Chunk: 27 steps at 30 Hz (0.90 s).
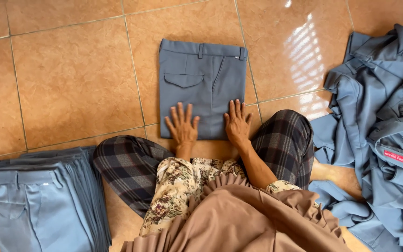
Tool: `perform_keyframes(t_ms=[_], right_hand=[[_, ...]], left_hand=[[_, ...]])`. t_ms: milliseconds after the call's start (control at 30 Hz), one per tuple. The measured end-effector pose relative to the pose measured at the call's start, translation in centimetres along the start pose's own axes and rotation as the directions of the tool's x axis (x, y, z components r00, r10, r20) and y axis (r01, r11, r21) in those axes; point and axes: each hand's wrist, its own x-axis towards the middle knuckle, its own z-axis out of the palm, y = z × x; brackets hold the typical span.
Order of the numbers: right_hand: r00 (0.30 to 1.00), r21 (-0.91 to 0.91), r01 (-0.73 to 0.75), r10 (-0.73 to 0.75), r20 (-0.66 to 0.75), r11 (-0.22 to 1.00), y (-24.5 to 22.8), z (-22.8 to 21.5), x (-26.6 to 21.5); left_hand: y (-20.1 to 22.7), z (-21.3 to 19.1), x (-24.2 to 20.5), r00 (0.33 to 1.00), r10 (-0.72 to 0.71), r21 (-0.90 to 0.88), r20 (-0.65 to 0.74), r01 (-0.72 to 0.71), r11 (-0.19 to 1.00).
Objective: Folding blue trousers on the floor and stacking them neatly.
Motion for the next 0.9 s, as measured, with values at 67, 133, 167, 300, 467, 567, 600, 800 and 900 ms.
perform_keyframes(t_ms=[67,133,167,300,467,567,600,800,900], right_hand=[[0.995,0.040,-0.013,0.017,-0.099,0.999,1.8,0.8,1.9],[0.980,0.081,-0.018,0.034,-0.198,0.997,2.7,-0.3,4.1],[0.959,0.274,0.027,0.053,-0.280,0.961,2.8,-1.8,5.2],[0.923,0.537,0.079,0.141,-0.357,0.840,6.3,-2.0,12.0],[0.940,0.648,-0.156,0.313,-0.135,0.746,7.6,-0.2,19.8],[0.933,0.664,-0.226,0.355,-0.064,0.713,6.7,-1.0,21.4],[0.926,0.651,-0.262,0.376,-0.039,0.712,6.4,-1.0,21.6],[0.901,0.586,-0.341,0.433,-0.019,0.735,6.7,-1.2,23.4],[0.901,0.652,-0.303,0.431,-0.041,0.695,5.3,-3.4,21.5]], left_hand=[[-1.0,0.1,0.4,0.994,-0.105,0.034,0.038,0.103,0.994],[-1.0,0.2,0.8,0.975,-0.211,0.072,0.068,0.206,0.976],[-0.6,0.3,0.9,0.991,-0.135,0.012,0.021,0.134,0.991],[5.3,0.1,-0.7,0.954,0.281,-0.189,-0.108,-0.297,0.936],[11.1,-1.1,-3.9,0.866,0.493,-0.264,-0.085,-0.496,0.827],[11.6,-0.5,-4.5,0.827,0.557,-0.198,-0.083,-0.561,0.804],[11.6,-0.3,-4.8,0.811,0.579,-0.161,-0.082,-0.584,0.796],[11.6,-0.1,-4.7,0.791,0.606,-0.117,-0.082,-0.611,0.783],[11.4,1.2,-5.0,0.774,0.623,-0.135,-0.118,-0.634,0.762]])
